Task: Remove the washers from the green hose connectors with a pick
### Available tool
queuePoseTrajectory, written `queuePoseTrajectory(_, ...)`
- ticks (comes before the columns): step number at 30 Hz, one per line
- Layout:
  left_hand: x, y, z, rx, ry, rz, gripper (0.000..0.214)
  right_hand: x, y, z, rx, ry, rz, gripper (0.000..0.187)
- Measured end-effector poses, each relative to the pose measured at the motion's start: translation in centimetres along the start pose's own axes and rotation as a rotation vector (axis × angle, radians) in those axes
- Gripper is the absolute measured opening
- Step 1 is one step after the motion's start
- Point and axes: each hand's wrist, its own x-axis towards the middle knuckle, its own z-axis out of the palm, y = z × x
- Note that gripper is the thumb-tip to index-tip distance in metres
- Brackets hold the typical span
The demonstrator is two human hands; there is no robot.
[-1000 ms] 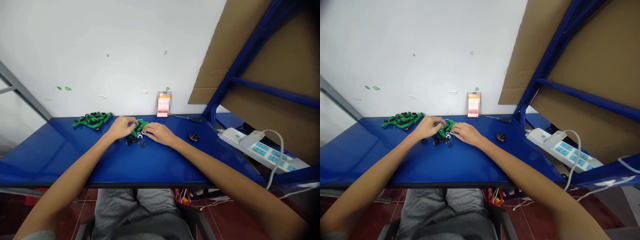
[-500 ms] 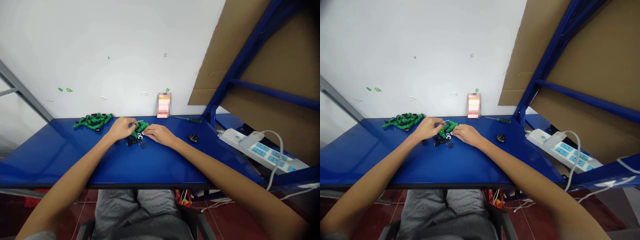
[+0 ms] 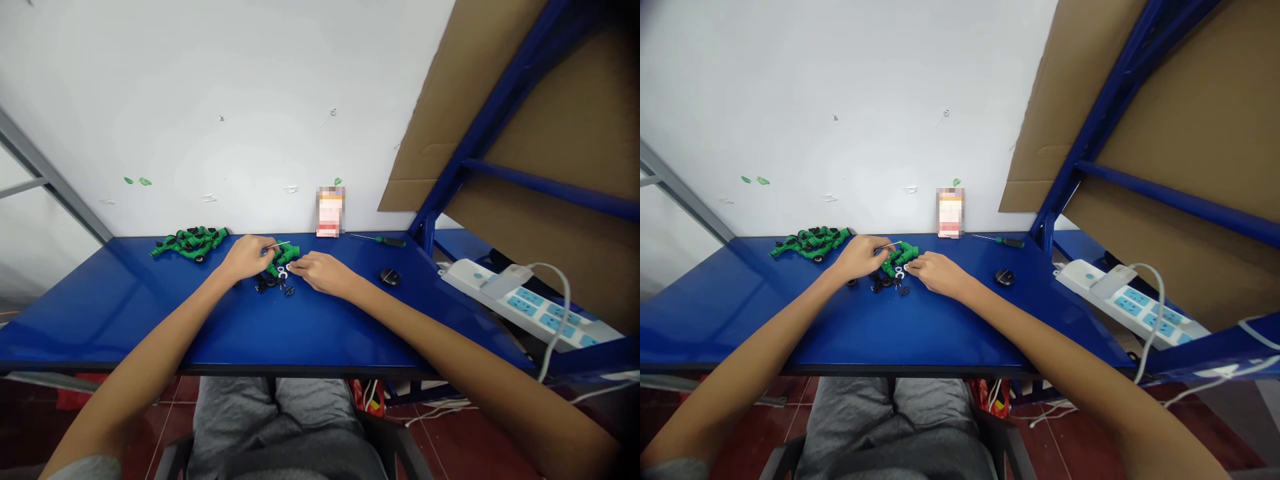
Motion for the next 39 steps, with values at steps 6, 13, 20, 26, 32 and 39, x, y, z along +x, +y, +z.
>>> queuePoseTrajectory(6,-0.2,0.5,0.7,-0.005,-0.05,0.041,0.032,0.1,-0.1,0.1,-0.01,-0.003,0.0,0.034)
queuePoseTrajectory(13,-0.2,0.3,1.5,-0.006,-0.057,0.095,0.03,1.2,0.4,1.0,0.044,0.12,0.104,0.027)
queuePoseTrajectory(20,-0.3,0.3,1.6,-0.066,-0.039,0.086,0.031,0.8,1.1,1.3,0.296,0.206,0.22,0.008)
queuePoseTrajectory(26,-0.5,1.8,0.8,-0.34,0.059,0.078,0.031,0.4,1.9,-0.2,0.996,0.308,0.489,0.03)
queuePoseTrajectory(32,-0.7,3.1,1.0,-0.492,0.156,0.156,0.028,0.4,0.8,-2.1,1.317,0.318,0.513,0.035)
queuePoseTrajectory(39,-0.7,3.3,1.3,-0.716,0.197,-0.001,0.024,0.5,-0.2,-2.4,1.394,0.408,0.566,0.029)
